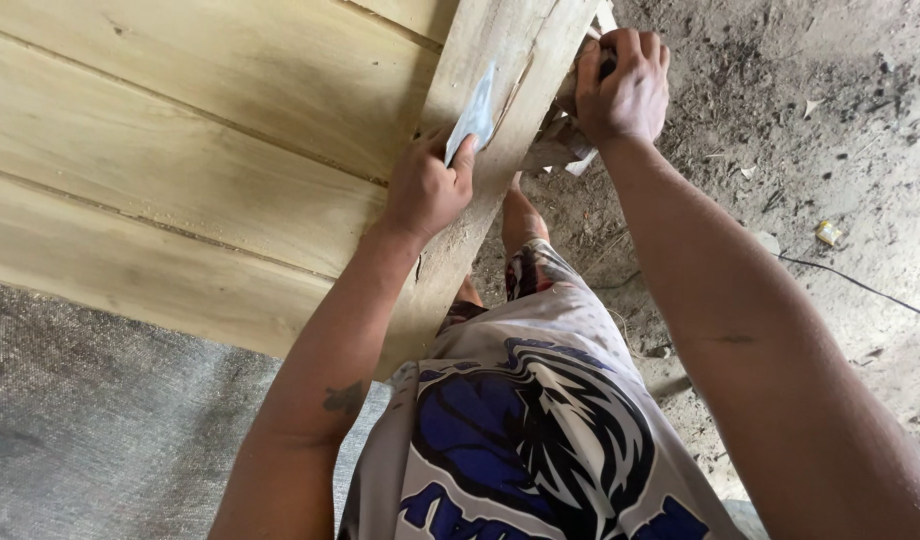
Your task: The person is sanding the surfaces and edges of a wooden door and its frame by hand using small pieces of sandpaper, moving the paper in a back-and-forth motion.
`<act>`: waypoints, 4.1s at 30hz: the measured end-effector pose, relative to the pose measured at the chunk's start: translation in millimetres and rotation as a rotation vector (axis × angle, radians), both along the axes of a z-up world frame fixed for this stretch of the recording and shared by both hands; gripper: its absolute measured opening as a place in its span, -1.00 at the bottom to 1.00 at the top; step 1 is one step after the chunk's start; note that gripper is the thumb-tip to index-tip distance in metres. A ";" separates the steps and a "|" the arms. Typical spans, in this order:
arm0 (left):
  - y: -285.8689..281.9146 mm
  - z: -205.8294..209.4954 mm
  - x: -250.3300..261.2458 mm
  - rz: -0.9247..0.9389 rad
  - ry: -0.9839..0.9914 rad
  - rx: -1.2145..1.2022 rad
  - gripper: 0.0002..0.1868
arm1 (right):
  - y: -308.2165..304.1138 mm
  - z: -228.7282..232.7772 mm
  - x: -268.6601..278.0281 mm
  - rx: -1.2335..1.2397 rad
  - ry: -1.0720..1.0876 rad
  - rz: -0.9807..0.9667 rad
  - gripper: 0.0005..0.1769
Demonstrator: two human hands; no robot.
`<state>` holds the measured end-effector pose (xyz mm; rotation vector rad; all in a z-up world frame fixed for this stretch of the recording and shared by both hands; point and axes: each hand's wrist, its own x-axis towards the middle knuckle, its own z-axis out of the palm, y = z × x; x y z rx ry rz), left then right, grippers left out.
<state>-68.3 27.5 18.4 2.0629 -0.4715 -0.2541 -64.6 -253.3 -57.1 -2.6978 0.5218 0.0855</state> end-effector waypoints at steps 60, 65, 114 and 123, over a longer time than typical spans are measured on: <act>63.5 -38.2 -102.3 0.463 0.293 -0.461 -0.58 | 77.9 119.6 36.9 -0.284 0.410 1.063 -0.81; 66.1 -35.3 -137.5 0.598 0.369 -0.665 -0.75 | 98.7 144.2 19.6 -0.206 0.600 0.892 -0.62; 298.2 -28.7 -503.4 1.456 0.661 -0.150 -0.48 | 134.2 91.9 -1.0 -0.533 0.637 0.643 -0.50; 308.4 8.0 -443.9 1.476 0.628 -0.158 -0.50 | 172.4 125.2 -83.0 0.046 0.733 1.035 -0.64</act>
